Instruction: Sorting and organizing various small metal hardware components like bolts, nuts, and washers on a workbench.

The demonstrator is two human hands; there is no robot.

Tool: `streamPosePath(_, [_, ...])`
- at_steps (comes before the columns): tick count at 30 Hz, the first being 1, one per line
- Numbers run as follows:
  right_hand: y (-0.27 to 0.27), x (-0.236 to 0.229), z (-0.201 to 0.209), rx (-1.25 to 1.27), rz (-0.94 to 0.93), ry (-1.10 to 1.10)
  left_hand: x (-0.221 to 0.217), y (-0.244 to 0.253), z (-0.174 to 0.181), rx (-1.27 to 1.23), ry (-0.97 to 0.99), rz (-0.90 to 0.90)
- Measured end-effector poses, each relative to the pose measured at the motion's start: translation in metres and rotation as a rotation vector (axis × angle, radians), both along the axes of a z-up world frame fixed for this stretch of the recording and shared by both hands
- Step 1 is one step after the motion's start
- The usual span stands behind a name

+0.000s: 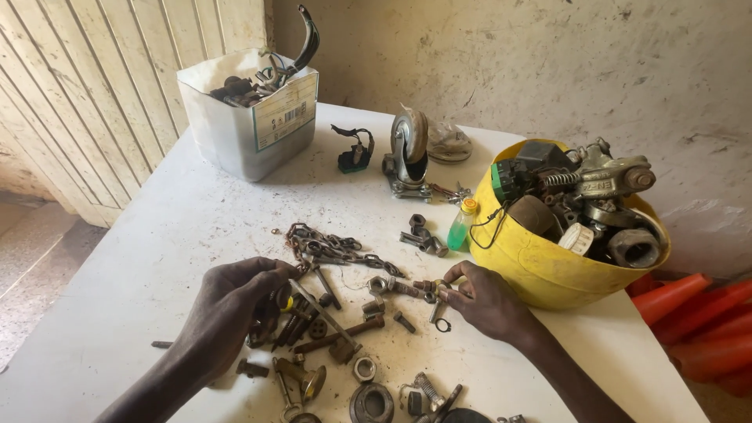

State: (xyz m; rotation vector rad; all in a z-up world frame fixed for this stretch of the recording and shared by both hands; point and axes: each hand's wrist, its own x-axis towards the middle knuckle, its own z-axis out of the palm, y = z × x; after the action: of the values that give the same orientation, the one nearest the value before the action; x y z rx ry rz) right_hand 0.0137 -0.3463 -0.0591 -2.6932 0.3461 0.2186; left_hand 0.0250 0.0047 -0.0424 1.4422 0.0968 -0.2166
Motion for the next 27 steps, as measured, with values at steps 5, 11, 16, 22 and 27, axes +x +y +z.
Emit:
streamPosePath(5, [0.002, -0.003, 0.015, 0.075, -0.055, 0.116, -0.008, -0.010, -0.001, -0.049, -0.005, -0.026])
streamPosePath(11, [0.005, -0.010, 0.022, 0.167, -0.067, 0.077, -0.009, -0.009, -0.005, -0.050, -0.060, -0.058])
streamPosePath(16, [0.005, -0.016, 0.007, 0.108, 0.040, 0.022, -0.011, -0.009, -0.005, -0.098, -0.011, -0.118])
streamPosePath(22, [0.015, -0.021, 0.034, 0.304, 0.007, -0.133, -0.014, -0.010, 0.002, -0.237, 0.145, -0.179])
streamPosePath(27, [0.054, -0.033, 0.060, 0.639, 0.116, -0.267, -0.020, -0.014, 0.011, -0.356, 0.268, -0.203])
